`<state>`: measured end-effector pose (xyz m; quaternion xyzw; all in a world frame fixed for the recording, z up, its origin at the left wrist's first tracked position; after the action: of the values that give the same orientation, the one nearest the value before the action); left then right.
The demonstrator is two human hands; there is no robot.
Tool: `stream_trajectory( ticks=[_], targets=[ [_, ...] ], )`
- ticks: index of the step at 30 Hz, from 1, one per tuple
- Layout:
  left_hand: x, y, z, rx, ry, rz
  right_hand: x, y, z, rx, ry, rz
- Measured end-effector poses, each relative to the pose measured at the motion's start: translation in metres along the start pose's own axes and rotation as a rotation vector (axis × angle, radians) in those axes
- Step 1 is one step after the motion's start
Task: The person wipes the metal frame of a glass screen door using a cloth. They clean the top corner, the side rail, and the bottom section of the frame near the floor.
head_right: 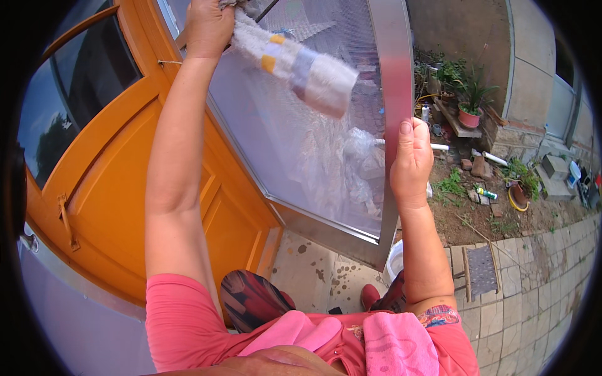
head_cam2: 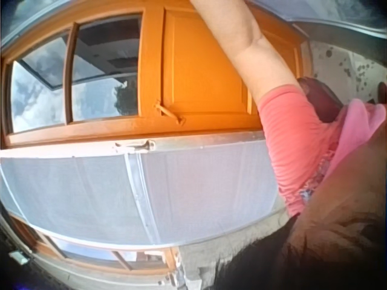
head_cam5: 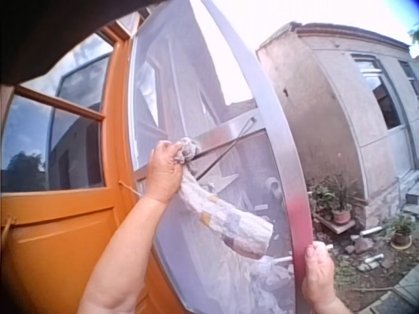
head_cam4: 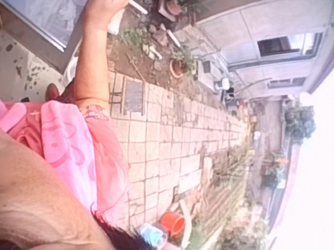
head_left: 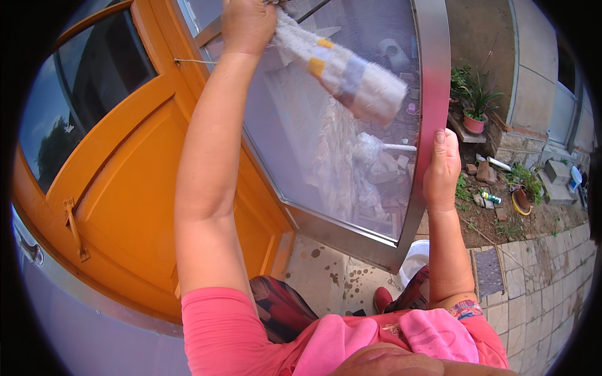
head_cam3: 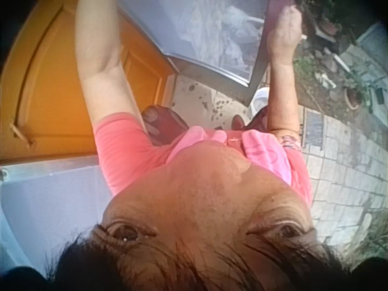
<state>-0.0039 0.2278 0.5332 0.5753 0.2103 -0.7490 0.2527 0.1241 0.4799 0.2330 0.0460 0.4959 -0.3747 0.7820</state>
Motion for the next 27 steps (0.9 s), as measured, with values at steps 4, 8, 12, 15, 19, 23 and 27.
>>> stream_trajectory(
  ticks=[4, 8, 12, 15, 19, 23, 27],
  targets=[
    [0.002, 0.004, 0.029, 0.041, 0.127, 0.034, 0.002, -0.003, 0.006, 0.062, 0.016, 0.002],
    [-0.001, 0.004, -0.005, 0.049, 0.144, 0.068, 0.004, -0.002, 0.007, 0.026, -0.012, -0.008],
    [0.002, 0.011, -0.029, 0.09, 0.057, 0.033, 0.006, 0.0, 0.009, 0.04, -0.013, 0.005],
    [0.003, 0.014, -0.006, 0.037, 0.085, 0.013, 0.005, 0.0, 0.009, 0.037, 0.01, 0.012],
    [0.014, 0.005, 0.066, 0.044, 0.209, 0.0, 0.008, -0.002, 0.009, 0.007, -0.049, 0.029],
    [0.025, 0.003, 0.113, 0.161, 0.364, -0.033, 0.015, -0.004, 0.011, -0.062, -0.079, 0.02],
    [0.023, 0.004, 0.159, -0.002, 0.312, -0.05, 0.019, -0.006, 0.011, -0.06, -0.09, 0.036]
  ],
)
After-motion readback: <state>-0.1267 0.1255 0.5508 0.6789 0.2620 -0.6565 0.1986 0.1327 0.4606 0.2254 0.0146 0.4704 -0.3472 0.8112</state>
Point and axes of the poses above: each hand's wrist, its own x-axis away from the middle knuckle, its own y-axis out of the back of the hand, z = x × y, the point moved 9 cm from there along -x, towards the middle knuckle, and after that the axes turned 8 degrees about y, right-handed, at the moved point
